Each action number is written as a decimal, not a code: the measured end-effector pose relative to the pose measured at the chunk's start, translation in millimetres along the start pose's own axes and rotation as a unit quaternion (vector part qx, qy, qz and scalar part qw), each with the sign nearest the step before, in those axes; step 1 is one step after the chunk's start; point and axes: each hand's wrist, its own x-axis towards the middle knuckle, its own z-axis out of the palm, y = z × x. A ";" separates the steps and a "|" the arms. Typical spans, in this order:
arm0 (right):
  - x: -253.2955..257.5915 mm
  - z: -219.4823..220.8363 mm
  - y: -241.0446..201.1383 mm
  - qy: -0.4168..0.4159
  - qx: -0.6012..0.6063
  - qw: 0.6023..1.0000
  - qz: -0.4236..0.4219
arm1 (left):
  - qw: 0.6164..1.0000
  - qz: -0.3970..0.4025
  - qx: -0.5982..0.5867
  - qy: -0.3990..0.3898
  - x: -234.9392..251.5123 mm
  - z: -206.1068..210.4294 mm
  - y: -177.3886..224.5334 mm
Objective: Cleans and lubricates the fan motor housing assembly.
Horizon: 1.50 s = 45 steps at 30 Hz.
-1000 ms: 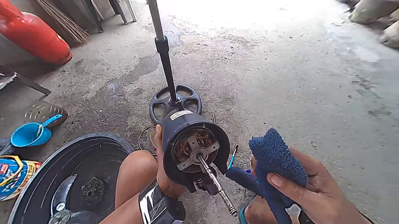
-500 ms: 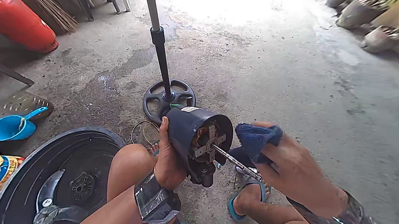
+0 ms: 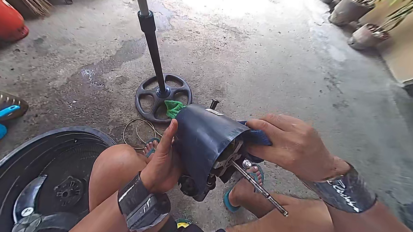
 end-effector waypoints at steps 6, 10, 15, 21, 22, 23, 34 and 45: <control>-3.3 24.5 -17.9 -0.006 0.096 0.992 0.088 | 0.992 0.040 0.052 0.105 2.6 7.0 -6.6; -5.4 21.0 -27.4 -0.061 0.136 0.971 0.188 | 0.987 0.107 0.036 0.113 5.9 6.5 -1.8; -2.7 23.2 -41.1 -0.068 0.236 0.932 0.267 | 0.986 0.138 0.021 0.088 7.8 4.0 -3.5; 1.1 -0.9 -22.0 0.036 -0.002 0.993 0.114 | 0.998 0.050 0.002 0.048 5.8 10.9 1.3; 1.2 -1.7 -20.7 0.057 -0.012 0.994 0.097 | 0.998 0.050 -0.001 0.036 5.5 10.6 0.6; 1.2 -1.3 -20.3 0.079 -0.017 0.993 0.091 | 0.998 0.051 0.001 0.031 4.9 10.5 -0.2; 6.7 1.0 -25.5 0.013 -0.059 0.991 0.116 | 0.996 0.078 0.029 0.041 3.8 6.3 -1.6; -15.8 -3.2 -32.5 0.129 0.413 0.843 0.320 | 0.988 0.143 -0.052 0.030 8.7 0.2 1.7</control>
